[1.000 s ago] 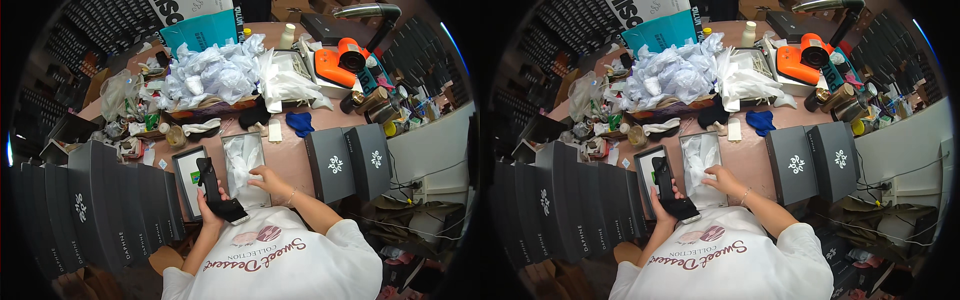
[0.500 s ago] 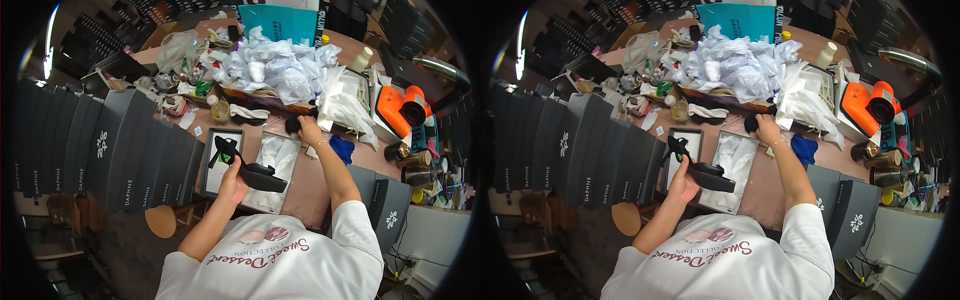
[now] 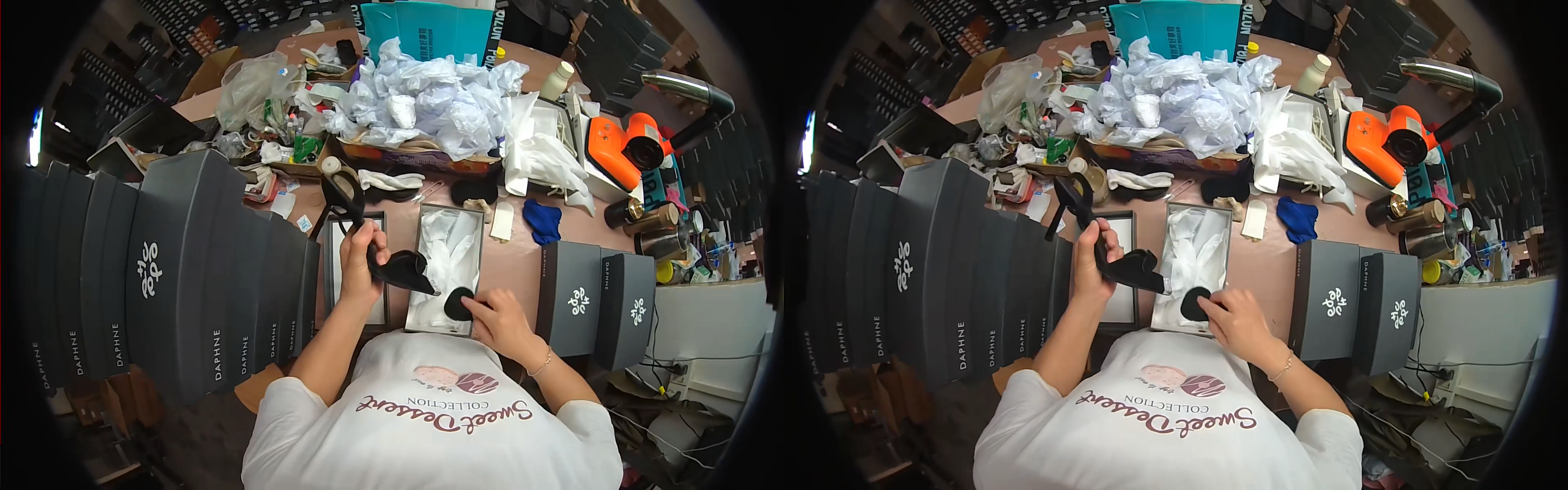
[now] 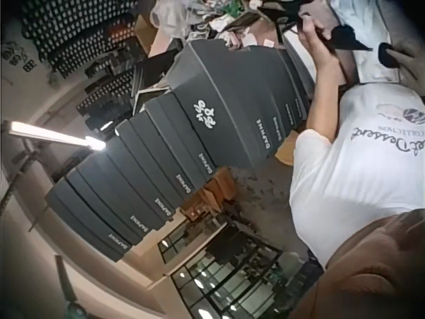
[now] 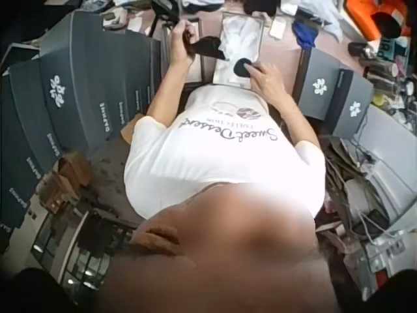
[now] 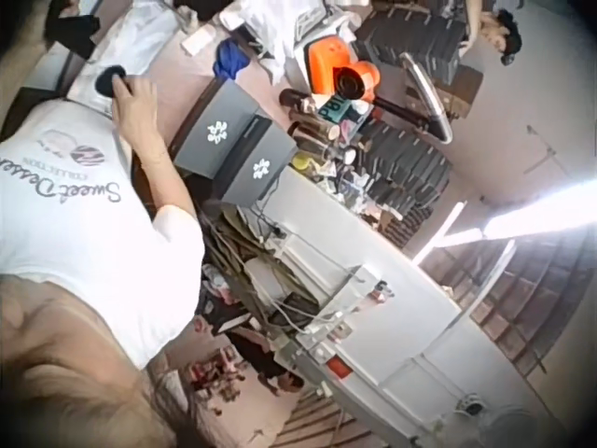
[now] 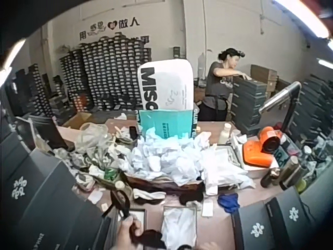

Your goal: Packing finished shoes into boxes with tissue paper and tags.

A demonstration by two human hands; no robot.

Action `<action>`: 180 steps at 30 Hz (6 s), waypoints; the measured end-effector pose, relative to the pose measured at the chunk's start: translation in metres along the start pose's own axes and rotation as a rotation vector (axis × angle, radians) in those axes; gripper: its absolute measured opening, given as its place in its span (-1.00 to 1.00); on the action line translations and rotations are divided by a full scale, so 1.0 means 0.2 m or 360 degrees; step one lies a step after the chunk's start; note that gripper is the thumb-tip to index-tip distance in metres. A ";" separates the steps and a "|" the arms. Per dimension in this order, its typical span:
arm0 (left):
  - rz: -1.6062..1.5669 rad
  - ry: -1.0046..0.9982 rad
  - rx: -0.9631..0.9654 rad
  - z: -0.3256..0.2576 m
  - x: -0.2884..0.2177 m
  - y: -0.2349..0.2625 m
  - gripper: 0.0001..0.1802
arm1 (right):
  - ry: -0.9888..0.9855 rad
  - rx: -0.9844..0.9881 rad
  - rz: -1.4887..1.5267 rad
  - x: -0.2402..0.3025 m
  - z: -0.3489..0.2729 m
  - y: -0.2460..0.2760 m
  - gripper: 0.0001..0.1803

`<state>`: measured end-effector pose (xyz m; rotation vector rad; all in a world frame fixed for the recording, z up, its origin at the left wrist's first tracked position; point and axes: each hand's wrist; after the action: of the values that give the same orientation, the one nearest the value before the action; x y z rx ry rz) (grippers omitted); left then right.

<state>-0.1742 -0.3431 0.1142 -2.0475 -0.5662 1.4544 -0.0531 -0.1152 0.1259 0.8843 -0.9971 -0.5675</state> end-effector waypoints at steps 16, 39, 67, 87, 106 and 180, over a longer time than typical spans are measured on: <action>0.0044 -0.0181 0.0003 -0.08 0.06 0.03 -0.75 | 0.0179 -0.0041 0.0236 0.23 0.19 -0.02 -0.51; 0.1254 0.0875 0.1156 -0.71 -0.28 0.09 -0.69 | -0.1295 -0.0580 0.2609 -0.07 0.17 -0.42 -0.58; -0.1391 0.0756 0.0091 -0.48 0.17 0.71 -0.04 | -0.0089 0.0631 0.1471 0.02 1.37 -0.76 -0.50; -0.1092 0.0612 -0.0429 -0.52 -0.01 0.66 -0.12 | 0.0242 -0.0083 0.0841 0.24 2.19 -1.20 -0.79; -0.0563 0.1087 0.0606 -0.45 0.07 0.04 -0.10 | -0.1020 -0.0487 0.1930 0.15 -0.15 -0.03 -0.75; -0.0460 0.0809 0.0690 -0.52 0.08 -0.02 0.17 | 0.0362 -0.0123 0.0204 0.15 0.01 0.12 -0.68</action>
<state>-0.0699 -0.3513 0.1322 -1.7950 -0.2857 0.7622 -0.0418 -0.1257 0.1611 0.7908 -0.8136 -0.3846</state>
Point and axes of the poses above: each hand's wrist, its own z-axis towards the middle knuckle, its own y-axis out of the back of the hand, x = y × z, and after that the axes turned 2 degrees about x, right-handed
